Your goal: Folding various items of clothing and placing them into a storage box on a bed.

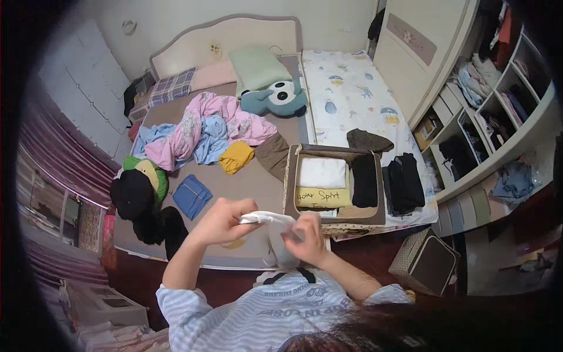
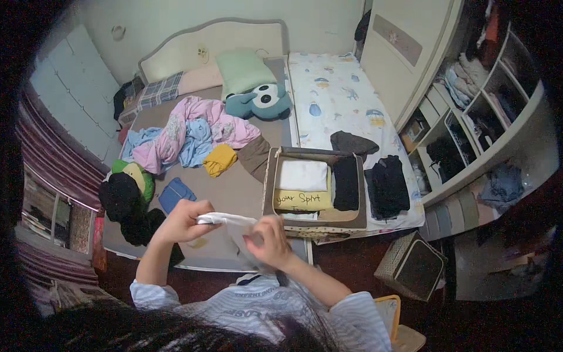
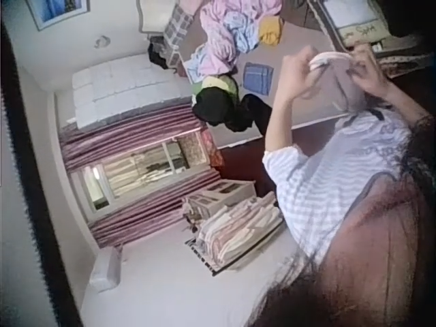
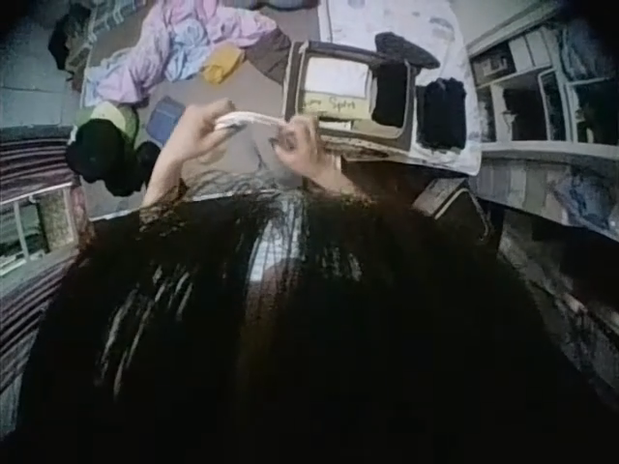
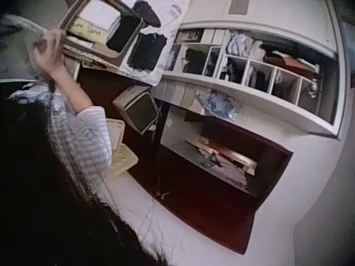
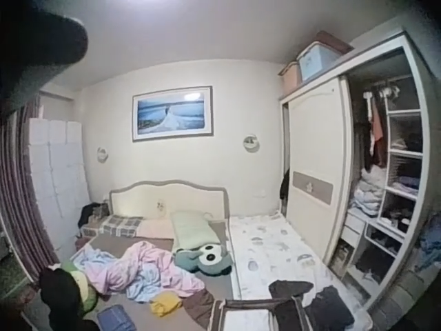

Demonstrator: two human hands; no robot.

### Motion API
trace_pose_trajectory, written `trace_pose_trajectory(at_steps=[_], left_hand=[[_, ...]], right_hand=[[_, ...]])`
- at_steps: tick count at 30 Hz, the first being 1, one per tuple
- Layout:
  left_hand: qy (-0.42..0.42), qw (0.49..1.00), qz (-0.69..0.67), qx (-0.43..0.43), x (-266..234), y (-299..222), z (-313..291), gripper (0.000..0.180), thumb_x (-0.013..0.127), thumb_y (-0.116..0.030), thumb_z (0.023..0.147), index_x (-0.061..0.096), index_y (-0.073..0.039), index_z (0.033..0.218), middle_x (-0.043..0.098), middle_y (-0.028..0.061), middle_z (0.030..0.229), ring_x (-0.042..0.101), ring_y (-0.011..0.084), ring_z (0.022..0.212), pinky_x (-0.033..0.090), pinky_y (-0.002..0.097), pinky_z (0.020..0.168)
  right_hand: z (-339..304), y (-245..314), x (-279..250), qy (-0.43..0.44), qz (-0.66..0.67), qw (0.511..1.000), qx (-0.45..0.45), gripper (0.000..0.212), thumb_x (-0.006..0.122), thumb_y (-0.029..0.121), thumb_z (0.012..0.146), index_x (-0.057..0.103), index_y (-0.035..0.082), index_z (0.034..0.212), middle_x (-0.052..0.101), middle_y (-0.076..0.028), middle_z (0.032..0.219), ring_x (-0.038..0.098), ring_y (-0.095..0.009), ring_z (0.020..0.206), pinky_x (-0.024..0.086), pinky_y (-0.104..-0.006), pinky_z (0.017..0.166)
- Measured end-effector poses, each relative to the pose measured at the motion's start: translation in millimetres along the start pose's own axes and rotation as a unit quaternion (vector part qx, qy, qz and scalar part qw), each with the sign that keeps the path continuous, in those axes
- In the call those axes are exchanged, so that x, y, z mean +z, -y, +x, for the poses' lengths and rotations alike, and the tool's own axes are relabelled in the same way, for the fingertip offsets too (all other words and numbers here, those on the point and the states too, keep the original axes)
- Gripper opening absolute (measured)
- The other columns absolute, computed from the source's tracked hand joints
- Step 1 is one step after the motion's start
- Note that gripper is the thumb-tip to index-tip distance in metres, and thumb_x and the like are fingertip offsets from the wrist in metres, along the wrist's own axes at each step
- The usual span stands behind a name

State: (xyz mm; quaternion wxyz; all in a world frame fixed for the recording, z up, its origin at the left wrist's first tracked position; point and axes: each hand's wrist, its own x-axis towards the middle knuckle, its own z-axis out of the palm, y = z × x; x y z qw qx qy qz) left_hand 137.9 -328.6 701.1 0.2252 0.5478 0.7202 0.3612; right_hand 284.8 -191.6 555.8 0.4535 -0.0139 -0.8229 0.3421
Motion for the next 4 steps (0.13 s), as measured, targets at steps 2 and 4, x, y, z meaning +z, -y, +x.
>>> trace_pose_trajectory(at_steps=[2, 4], left_hand=[[0.018, 0.998, 0.054, 0.005, -10.1, -5.8, -3.6, 0.012, 0.066, -0.014, 0.073, 0.058, -0.006, 0.078, 0.057, 0.0094, 0.063, 0.058, 0.0221, 0.058, 0.043, 0.0310, 0.052], [0.038, 0.994, 0.085, 0.060, -11.6, -9.6, -2.7, 0.012, 0.065, -0.014, 0.074, 0.060, -0.007, 0.083, 0.060, 0.0081, 0.069, 0.061, 0.0190, 0.064, 0.045, 0.0311, 0.057]], right_hand=[[-10.9, -0.5, -2.1, 0.037, 0.014, 0.999, -0.011, 0.046, 0.073, 0.005, 0.058, 0.045, 0.006, 0.094, 0.049, -0.011, 0.091, 0.049, -0.031, 0.086, 0.042, -0.0387, 0.074], [-22.7, -5.7, 8.2, 0.127, 0.169, 0.972, 0.101, 0.056, 0.075, 0.014, 0.063, 0.044, 0.007, 0.109, 0.049, -0.011, 0.111, 0.045, -0.034, 0.109, 0.033, -0.0415, 0.094]])
